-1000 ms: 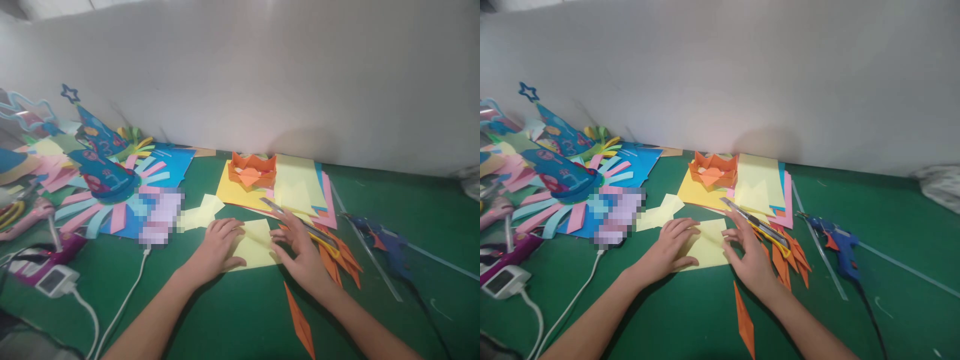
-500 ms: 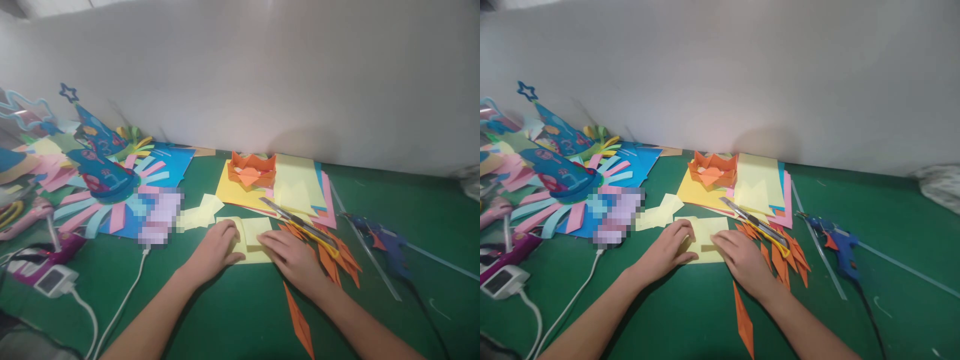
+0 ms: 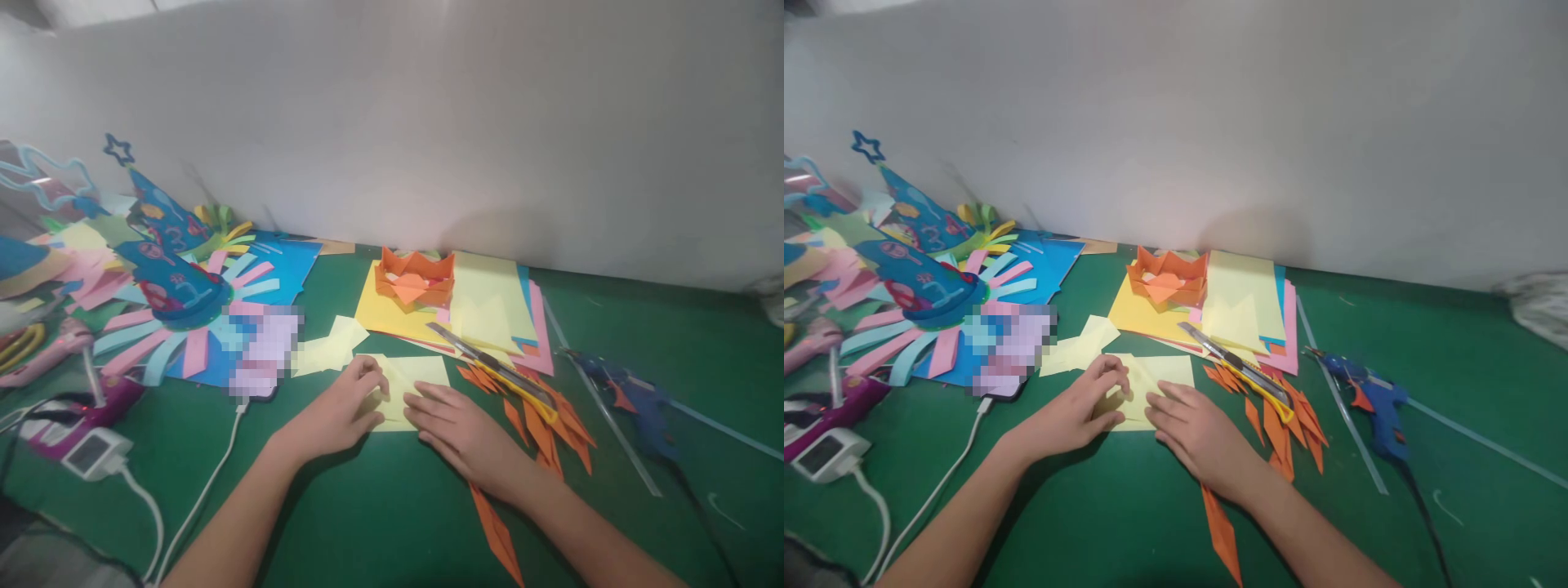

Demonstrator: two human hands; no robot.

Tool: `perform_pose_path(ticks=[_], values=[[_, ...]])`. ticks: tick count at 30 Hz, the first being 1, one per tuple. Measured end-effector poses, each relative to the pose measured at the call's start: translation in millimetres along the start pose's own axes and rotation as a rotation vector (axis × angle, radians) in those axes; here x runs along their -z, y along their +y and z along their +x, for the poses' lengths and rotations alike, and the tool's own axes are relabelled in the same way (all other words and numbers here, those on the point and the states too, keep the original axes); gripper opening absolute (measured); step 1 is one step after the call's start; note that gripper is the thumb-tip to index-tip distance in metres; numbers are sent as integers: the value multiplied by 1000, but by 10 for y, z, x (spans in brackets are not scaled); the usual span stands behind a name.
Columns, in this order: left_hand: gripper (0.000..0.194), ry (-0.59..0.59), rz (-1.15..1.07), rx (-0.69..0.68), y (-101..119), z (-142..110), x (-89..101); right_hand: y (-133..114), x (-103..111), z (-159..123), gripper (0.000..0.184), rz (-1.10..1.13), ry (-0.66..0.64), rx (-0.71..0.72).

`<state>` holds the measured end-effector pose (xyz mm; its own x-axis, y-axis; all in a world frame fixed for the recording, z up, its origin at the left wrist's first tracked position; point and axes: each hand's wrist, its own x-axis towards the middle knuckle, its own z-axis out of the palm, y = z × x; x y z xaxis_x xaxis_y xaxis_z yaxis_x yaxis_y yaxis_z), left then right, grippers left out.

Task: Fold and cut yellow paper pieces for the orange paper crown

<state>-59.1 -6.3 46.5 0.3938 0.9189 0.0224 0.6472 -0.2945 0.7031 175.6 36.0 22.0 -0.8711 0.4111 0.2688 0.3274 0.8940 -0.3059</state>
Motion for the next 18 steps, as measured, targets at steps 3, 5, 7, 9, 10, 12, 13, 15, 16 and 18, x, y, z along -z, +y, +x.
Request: perform_pose_path(ticks=[3, 5, 7, 9, 10, 12, 13, 15, 16, 18], values=[[26, -17, 16, -45, -17, 6, 16, -15, 22, 5, 31, 6, -12, -6], [29, -22, 19, -75, -42, 5, 22, -14, 26, 1, 32, 13, -13, -4], [33, -26, 19, -94, -71, 1, 22, -7, 24, -4, 32, 16, -19, -5], [35, -28, 23, -107, -92, -1, 20, 1, 21, -8, 33, 23, -31, -7], [36, -27, 29, -115, -96, -1, 20, 7, 20, -10, 34, 30, -37, -8], [35, -13, 47, -131, -93, 3, 25, 19, 21, -14, 35, 49, -49, -10], [34, -5, 59, -136, -88, 6, 29, 26, 22, -16, 35, 60, -54, -12], [32, 8, 77, -136, -77, 10, 39, 40, 26, -21, 35, 79, -66, -15], [32, 9, 81, -133, -73, 12, 43, 46, 29, -23, 35, 87, -71, -16], [32, -1, 79, -129, -69, 12, 48, 56, 33, -26, 35, 97, -79, -16]])
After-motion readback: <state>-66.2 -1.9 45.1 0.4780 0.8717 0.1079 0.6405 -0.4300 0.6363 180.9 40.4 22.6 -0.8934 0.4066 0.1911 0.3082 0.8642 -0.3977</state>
